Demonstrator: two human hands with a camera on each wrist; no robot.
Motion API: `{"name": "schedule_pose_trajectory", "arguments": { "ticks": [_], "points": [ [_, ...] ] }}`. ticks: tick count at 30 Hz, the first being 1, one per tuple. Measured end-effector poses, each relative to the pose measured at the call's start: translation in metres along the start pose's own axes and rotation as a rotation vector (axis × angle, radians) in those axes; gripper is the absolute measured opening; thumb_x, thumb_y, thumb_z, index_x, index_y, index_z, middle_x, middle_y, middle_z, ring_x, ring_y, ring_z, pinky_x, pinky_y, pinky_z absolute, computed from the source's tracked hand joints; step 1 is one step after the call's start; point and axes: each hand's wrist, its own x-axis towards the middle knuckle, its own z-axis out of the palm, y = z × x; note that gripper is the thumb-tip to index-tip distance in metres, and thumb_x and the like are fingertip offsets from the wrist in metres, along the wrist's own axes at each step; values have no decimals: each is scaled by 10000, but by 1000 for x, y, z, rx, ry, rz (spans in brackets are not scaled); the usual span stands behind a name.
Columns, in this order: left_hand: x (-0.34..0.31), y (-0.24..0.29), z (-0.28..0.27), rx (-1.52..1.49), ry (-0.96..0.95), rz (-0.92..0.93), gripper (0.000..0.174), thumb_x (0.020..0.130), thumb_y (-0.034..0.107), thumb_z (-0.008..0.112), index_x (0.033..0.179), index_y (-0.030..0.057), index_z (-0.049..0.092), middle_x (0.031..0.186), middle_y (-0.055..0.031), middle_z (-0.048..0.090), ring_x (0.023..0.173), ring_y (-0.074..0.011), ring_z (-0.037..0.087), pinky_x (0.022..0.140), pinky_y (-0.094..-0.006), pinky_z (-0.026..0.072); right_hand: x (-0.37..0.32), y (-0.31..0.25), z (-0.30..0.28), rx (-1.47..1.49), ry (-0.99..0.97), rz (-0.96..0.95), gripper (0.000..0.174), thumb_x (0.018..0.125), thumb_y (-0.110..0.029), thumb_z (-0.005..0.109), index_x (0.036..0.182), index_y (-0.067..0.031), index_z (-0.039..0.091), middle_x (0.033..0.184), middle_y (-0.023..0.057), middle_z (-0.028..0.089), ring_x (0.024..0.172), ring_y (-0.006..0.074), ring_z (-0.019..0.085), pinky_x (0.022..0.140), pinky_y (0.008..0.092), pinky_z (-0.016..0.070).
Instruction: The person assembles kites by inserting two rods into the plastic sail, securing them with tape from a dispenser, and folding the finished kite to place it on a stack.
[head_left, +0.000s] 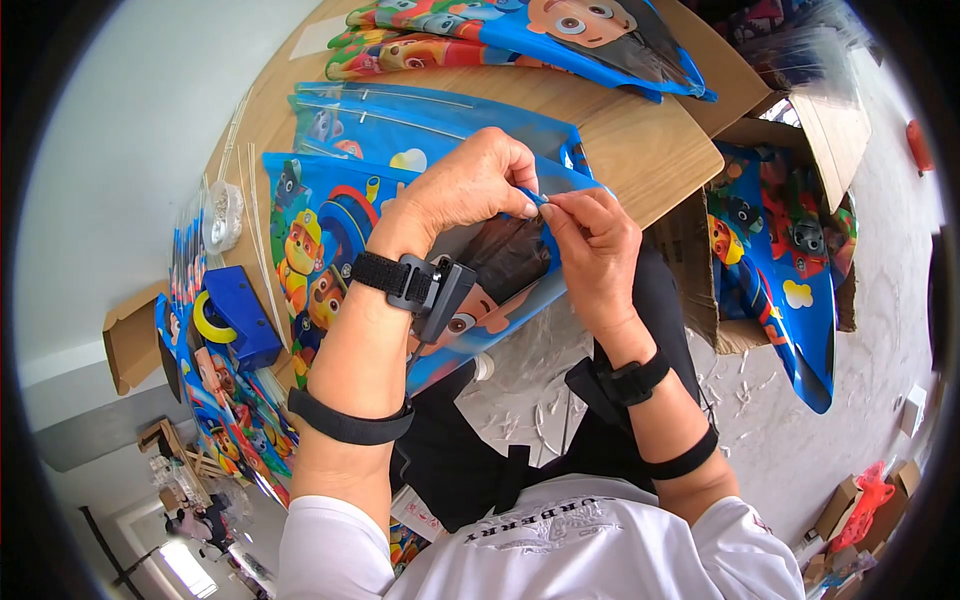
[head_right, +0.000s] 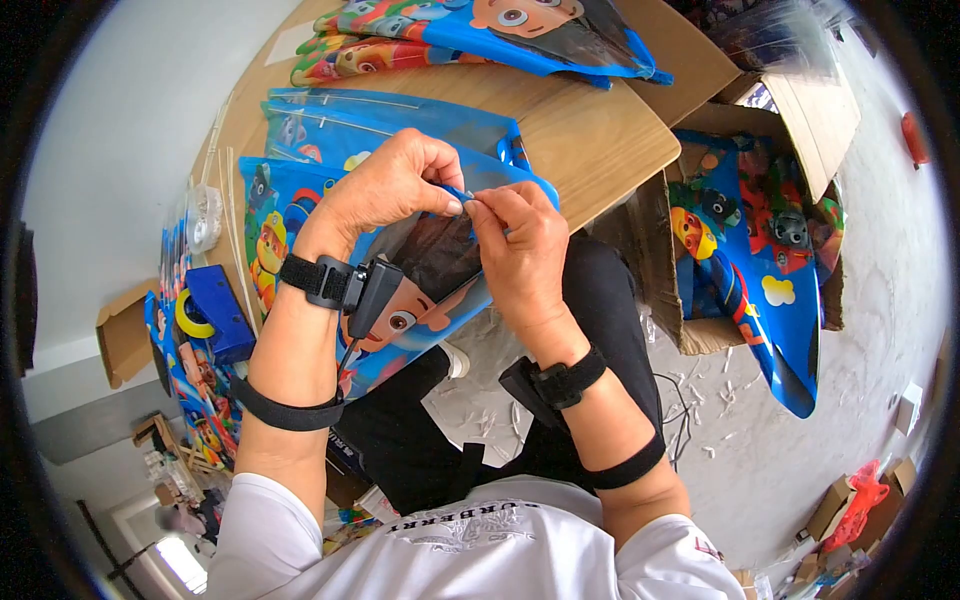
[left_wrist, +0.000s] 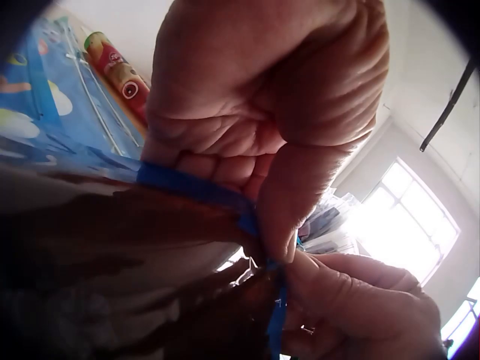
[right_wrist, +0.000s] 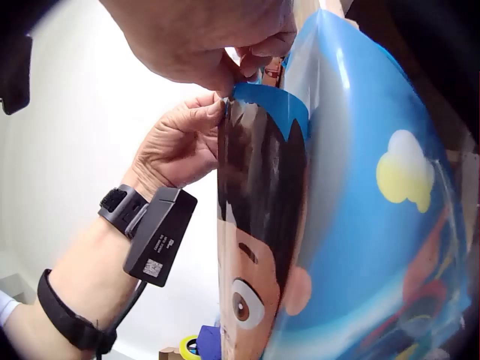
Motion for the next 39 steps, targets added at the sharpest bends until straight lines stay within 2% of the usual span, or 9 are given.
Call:
{"name": "schedule_pose_trajectory", "arguments": {
  "ticks": [4, 6, 9, 18, 26, 30, 32, 36, 39],
  "points": [
    [0, -2, -1, -11, -6, 2, 87, 682, 11, 664, 741, -23, 610, 651, -12, 586, 603, -68, 511, 571, -222, 425, 1, 8, 2, 67, -5, 18, 76, 761, -48, 663, 801, 16, 650, 680, 97, 578, 606, 166, 556, 561, 272, 434],
    [0, -4, -1, -42, -17, 1, 84, 687, 17, 653, 748, -24, 612, 650, -10, 584, 602, -68, 508, 571, -221, 423, 0, 13, 3, 236, -59, 235, 88, 774, -49, 659, 800, 33, 645, 645, 58, 584, 587, 100, 524, 542, 249, 422],
    [0, -5, -2, -46, -20, 33, 90, 697, 38, 623, 754, -31, 620, 645, -4, 576, 601, -66, 499, 570, -216, 417, 2, 10, 2, 359, -86, 296, 95, 792, -47, 649, 800, 48, 640, 636, 22, 580, 586, 63, 505, 531, 220, 414],
    [-1, -5, 6, -60, 90, 84, 97, 705, 67, 606, 708, -27, 627, 607, 0, 560, 588, -52, 480, 531, -213, 394, 3, 7, -1, 413, -127, 320, 91, 815, -51, 637, 801, 39, 631, 646, 0, 568, 597, 59, 501, 539, 201, 415],
    [-3, -10, 14, -89, 183, 140, 193, 750, 101, 628, 614, 20, 517, 576, 49, 448, 581, -32, 397, 499, -221, 333, 7, 13, -4, 447, -175, 294, 86, 820, -58, 640, 807, 26, 629, 661, -12, 558, 605, 54, 486, 547, 189, 396],
    [-7, -7, 19, -66, 226, 135, 169, 765, 114, 635, 651, 20, 554, 584, 45, 472, 585, -34, 419, 508, -223, 350, 9, 13, -6, 423, -215, 280, 104, 823, -68, 632, 780, 24, 606, 635, -20, 525, 592, 55, 468, 531, 198, 391],
    [-8, -9, 21, -190, 211, 166, 144, 771, 118, 634, 683, 16, 583, 590, 41, 492, 590, -36, 446, 514, -225, 364, 9, 12, -6, 427, -229, 290, 105, 824, -69, 631, 779, 22, 604, 634, -22, 523, 591, 54, 465, 527, 200, 388],
    [-10, -8, 18, -133, 211, 181, 122, 779, 113, 625, 709, 15, 605, 593, 43, 505, 585, -38, 464, 515, -218, 369, 9, 12, -4, 415, -246, 303, 102, 823, -65, 628, 769, 16, 596, 633, -25, 519, 587, 54, 460, 518, 208, 379],
    [-12, -8, 22, -204, 243, 81, 141, 752, 120, 613, 719, -16, 620, 606, -14, 569, 610, -51, 490, 562, -237, 421, 10, 14, -4, 395, -264, 286, 100, 833, -70, 631, 776, 9, 609, 650, -33, 525, 605, 45, 462, 547, 186, 378]
  ]
}}
